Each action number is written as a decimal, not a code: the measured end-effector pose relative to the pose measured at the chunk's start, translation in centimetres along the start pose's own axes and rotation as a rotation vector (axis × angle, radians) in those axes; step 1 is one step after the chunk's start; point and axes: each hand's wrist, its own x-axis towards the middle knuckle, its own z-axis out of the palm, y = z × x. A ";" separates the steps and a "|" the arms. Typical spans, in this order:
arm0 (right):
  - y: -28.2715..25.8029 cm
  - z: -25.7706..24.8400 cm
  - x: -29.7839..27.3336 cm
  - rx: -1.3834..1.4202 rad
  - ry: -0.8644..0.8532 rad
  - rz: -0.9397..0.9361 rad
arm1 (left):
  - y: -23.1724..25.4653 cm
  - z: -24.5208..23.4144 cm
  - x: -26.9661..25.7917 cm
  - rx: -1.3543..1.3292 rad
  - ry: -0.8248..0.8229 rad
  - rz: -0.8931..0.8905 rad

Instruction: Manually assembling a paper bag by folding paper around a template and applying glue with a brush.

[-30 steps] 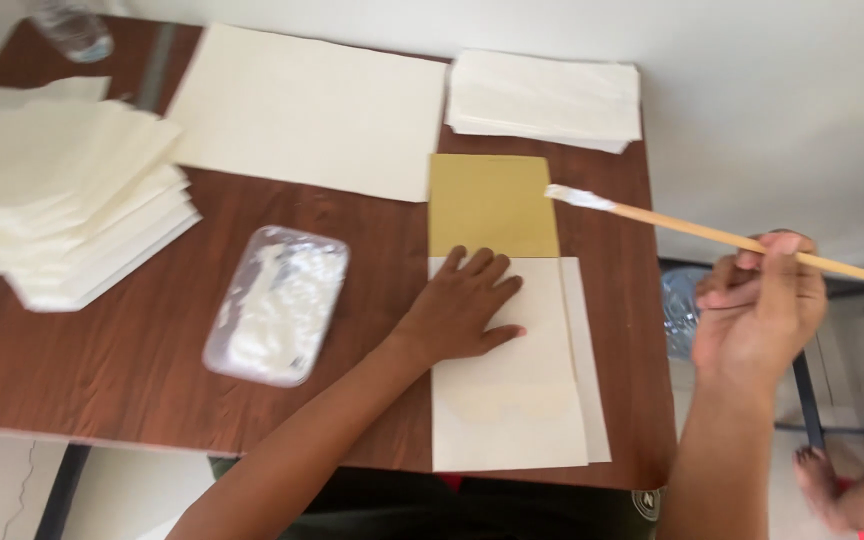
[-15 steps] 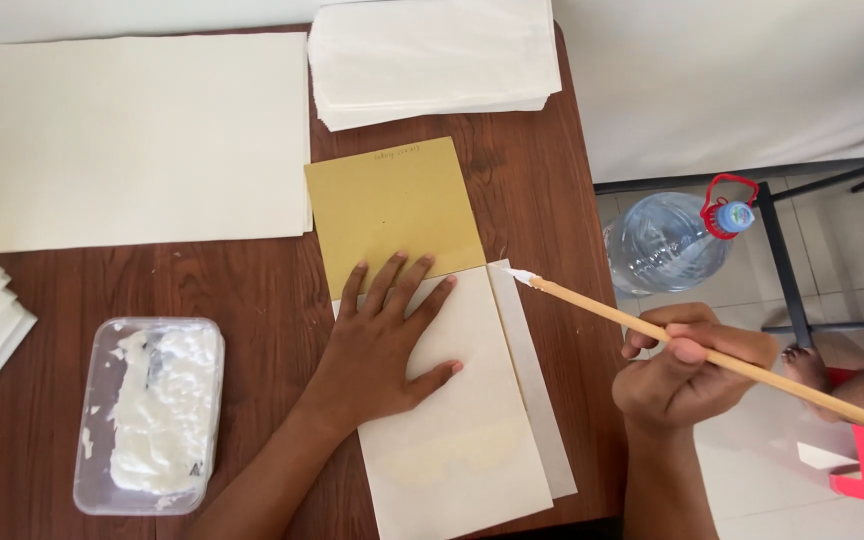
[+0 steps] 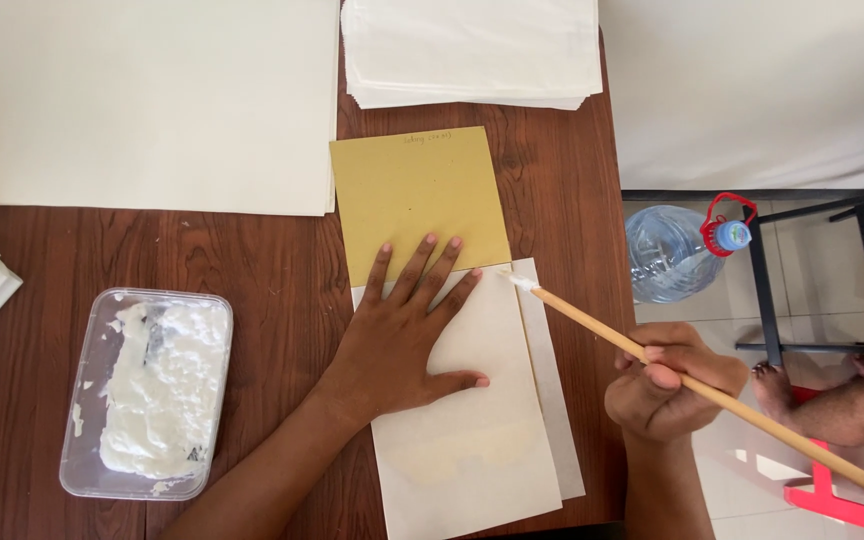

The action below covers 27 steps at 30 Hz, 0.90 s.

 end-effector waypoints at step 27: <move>-4.6 0.1 5.4 -0.163 -0.064 -0.023 | -0.3 -0.8 -0.4 -0.092 -0.038 0.028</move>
